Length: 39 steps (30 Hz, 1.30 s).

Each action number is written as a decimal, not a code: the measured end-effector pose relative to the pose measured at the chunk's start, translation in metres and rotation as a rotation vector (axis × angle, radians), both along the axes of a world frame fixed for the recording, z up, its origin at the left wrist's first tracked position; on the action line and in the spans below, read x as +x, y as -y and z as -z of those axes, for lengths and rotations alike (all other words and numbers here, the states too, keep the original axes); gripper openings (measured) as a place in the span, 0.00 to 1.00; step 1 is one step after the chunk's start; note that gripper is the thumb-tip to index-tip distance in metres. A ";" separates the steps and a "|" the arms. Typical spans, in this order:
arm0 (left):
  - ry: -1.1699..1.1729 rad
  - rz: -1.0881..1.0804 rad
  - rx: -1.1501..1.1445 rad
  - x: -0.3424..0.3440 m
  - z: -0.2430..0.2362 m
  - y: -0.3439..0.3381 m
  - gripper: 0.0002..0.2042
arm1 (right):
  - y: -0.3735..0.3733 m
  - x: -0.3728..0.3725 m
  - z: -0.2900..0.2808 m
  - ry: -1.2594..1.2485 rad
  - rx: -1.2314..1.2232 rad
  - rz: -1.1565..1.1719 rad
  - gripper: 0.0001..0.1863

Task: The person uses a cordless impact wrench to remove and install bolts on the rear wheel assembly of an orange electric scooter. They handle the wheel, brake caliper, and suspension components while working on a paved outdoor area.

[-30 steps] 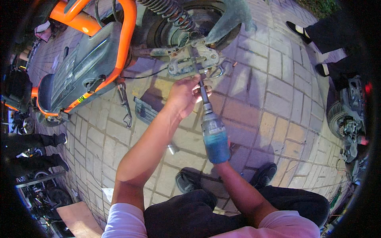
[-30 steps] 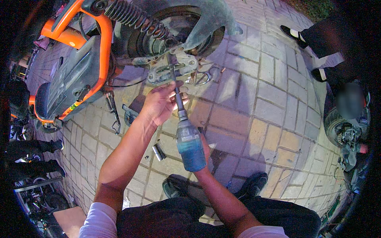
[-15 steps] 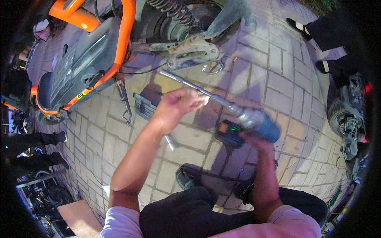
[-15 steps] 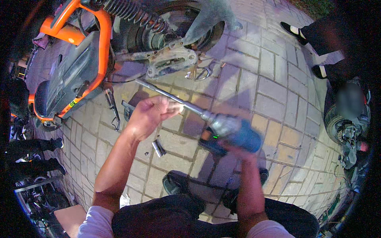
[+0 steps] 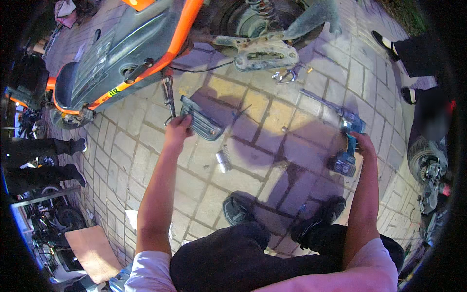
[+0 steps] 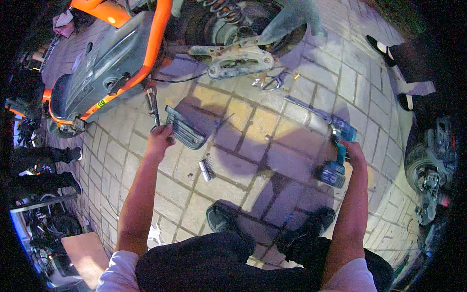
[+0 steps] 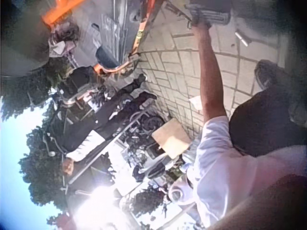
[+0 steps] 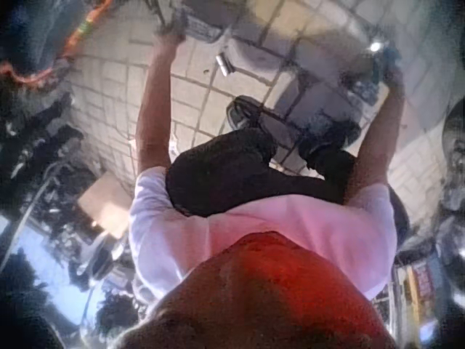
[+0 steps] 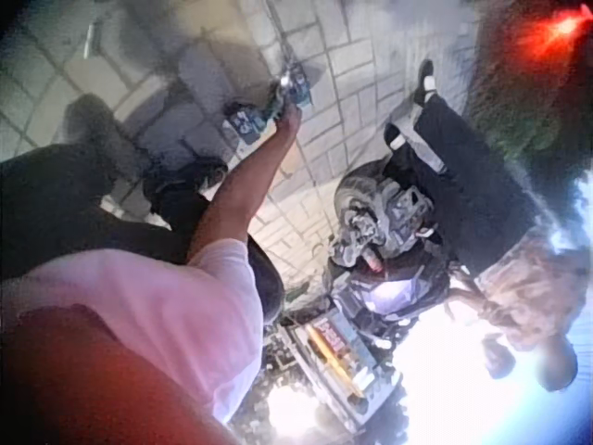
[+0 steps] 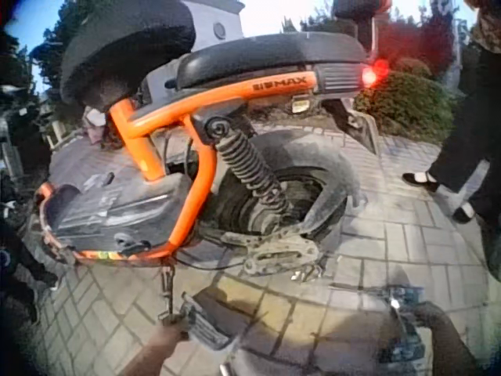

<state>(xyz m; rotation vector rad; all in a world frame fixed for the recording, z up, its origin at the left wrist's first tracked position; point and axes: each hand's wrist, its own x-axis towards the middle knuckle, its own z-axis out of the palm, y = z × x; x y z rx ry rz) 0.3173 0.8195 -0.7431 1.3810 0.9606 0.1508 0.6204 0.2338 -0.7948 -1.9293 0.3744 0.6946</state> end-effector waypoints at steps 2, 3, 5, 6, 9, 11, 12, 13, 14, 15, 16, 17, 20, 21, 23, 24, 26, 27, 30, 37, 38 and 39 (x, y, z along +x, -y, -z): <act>0.243 -0.067 -0.170 0.030 -0.005 -0.007 0.12 | -0.033 0.002 -0.026 0.410 -0.253 -0.099 0.16; 0.301 -0.117 -0.249 0.053 -0.008 -0.009 0.12 | -0.053 0.003 -0.044 0.468 -0.235 -0.157 0.17; 0.390 -0.226 -0.385 0.102 -0.019 -0.014 0.15 | -0.104 0.001 -0.073 0.588 -0.195 -0.274 0.19; 0.422 -0.281 -0.451 0.124 -0.020 -0.016 0.18 | -0.124 -0.006 -0.078 0.570 -0.175 -0.312 0.19; 0.533 -0.372 -0.533 0.149 -0.002 -0.044 0.17 | -0.186 -0.027 -0.054 0.546 0.010 -0.468 0.20; 0.551 -0.440 -0.550 0.147 -0.002 -0.032 0.19 | -0.215 -0.055 -0.063 0.503 0.042 -0.519 0.20; 0.569 -0.425 -0.579 0.144 -0.011 -0.018 0.18 | -0.223 -0.063 -0.063 0.452 0.106 -0.528 0.20; 0.586 -0.418 -0.597 0.140 -0.022 -0.011 0.18 | -0.233 -0.071 -0.063 0.397 0.181 -0.542 0.20; 0.722 -0.418 -0.622 0.142 -0.030 -0.011 0.14 | -0.247 -0.078 -0.060 0.367 0.202 -0.557 0.20; 0.709 -0.406 -0.560 0.148 -0.041 -0.011 0.14 | -0.261 -0.084 -0.054 0.331 0.223 -0.575 0.19; 0.698 -0.392 -0.506 0.158 -0.056 -0.009 0.14 | -0.271 -0.088 -0.051 0.298 0.236 -0.592 0.19; 0.691 -0.375 -0.447 0.165 -0.071 -0.006 0.14 | -0.282 -0.090 -0.052 0.293 0.240 -0.601 0.19; 0.856 -0.266 -0.505 0.158 -0.082 -0.001 0.08 | -0.311 -0.097 -0.061 0.291 0.311 -0.585 0.20; 0.906 -0.238 -0.529 0.155 -0.082 0.001 0.08 | -0.316 -0.095 -0.066 0.291 0.337 -0.595 0.20; 0.797 -0.263 -0.355 0.155 -0.086 0.014 0.08 | -0.322 -0.089 -0.070 0.284 0.381 -0.616 0.20; 0.712 -0.229 -0.256 0.156 -0.089 0.019 0.08 | -0.324 -0.088 -0.070 0.287 0.370 -0.589 0.19; 0.573 -0.168 -0.094 0.161 -0.086 0.009 0.07 | -0.331 -0.087 -0.072 0.283 0.376 -0.597 0.19; 0.569 -0.176 -0.049 0.163 -0.089 0.003 0.05 | -0.334 -0.088 -0.073 0.280 0.379 -0.600 0.18; 0.622 -0.207 -0.056 0.166 -0.094 -0.002 0.05 | -0.334 -0.096 -0.079 0.284 0.346 -0.610 0.18; 0.777 -0.359 -0.251 0.163 -0.070 -0.023 0.07 | -0.310 -0.102 -0.042 0.185 0.329 -0.577 0.20; 0.699 -0.364 -0.281 0.158 -0.054 -0.045 0.08 | -0.312 -0.109 -0.042 0.180 0.373 -0.575 0.20; 0.717 -0.347 -0.256 0.159 -0.053 -0.039 0.09 | -0.309 -0.107 -0.043 0.187 0.400 -0.558 0.21</act>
